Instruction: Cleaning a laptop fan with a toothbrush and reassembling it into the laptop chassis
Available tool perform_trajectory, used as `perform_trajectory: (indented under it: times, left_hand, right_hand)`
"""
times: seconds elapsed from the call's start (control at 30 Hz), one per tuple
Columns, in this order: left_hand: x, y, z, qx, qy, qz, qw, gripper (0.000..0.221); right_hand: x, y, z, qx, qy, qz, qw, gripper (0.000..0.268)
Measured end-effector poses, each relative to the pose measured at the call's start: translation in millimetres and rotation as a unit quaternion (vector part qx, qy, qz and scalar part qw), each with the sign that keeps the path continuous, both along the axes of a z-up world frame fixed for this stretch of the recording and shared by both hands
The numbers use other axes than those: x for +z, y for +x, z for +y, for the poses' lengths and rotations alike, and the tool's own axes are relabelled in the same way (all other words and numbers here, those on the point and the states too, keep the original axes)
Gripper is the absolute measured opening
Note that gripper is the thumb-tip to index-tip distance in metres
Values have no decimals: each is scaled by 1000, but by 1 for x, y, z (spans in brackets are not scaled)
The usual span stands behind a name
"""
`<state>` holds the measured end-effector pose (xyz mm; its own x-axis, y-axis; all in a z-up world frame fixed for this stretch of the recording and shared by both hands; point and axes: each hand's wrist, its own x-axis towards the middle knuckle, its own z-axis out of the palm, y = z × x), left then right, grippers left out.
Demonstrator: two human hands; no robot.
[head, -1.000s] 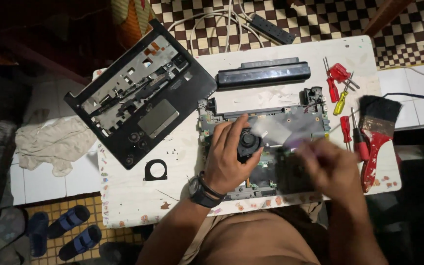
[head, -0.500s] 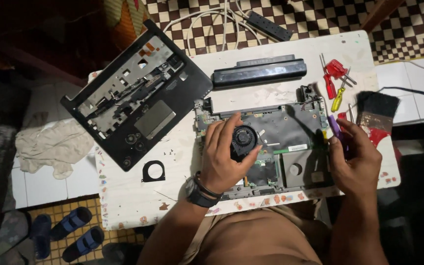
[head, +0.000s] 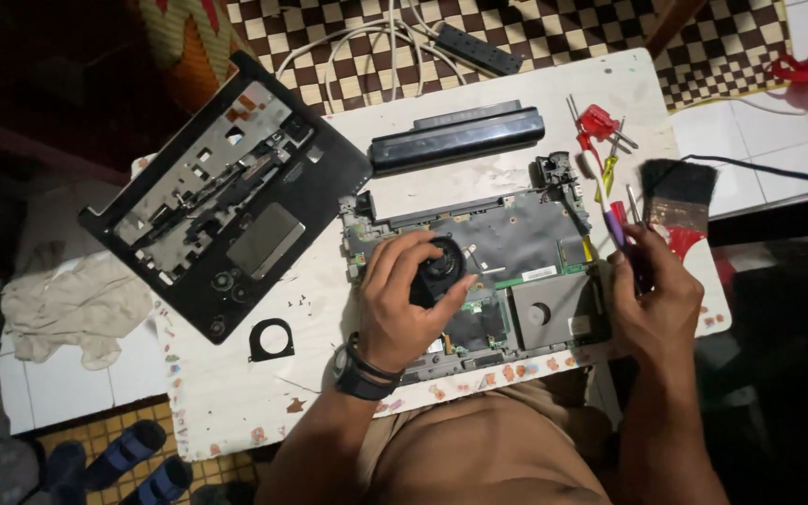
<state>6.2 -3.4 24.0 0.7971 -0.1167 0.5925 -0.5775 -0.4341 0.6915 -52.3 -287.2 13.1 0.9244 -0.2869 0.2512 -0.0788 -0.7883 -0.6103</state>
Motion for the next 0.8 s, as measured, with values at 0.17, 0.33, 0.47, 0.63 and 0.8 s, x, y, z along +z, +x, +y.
perform_trajectory:
  times: [0.17, 0.33, 0.47, 0.63, 0.8]
  left_hand:
    - [-2, -1, 0, 7, 0, 3, 1000, 35]
    - [0, -2, 0, 11, -11, 10, 1000, 35]
    - [1, -1, 0, 5, -13, 8, 1000, 34]
    - [-1, -2, 0, 4, -14, 11, 1000, 33]
    - [0, -1, 0, -12, -22, 7, 1000, 33]
  right_hand:
    - [-14, 0, -6, 13, -52, -11, 998, 37]
    - [-32, 3, -21, 25, -151, -91, 984, 28]
    - [-41, 1, -27, 22, -162, -84, 983, 36]
    - [-36, 2, -17, -12, -135, -57, 989, 39]
    - [-41, 3, -16, -19, -153, -66, 986, 35]
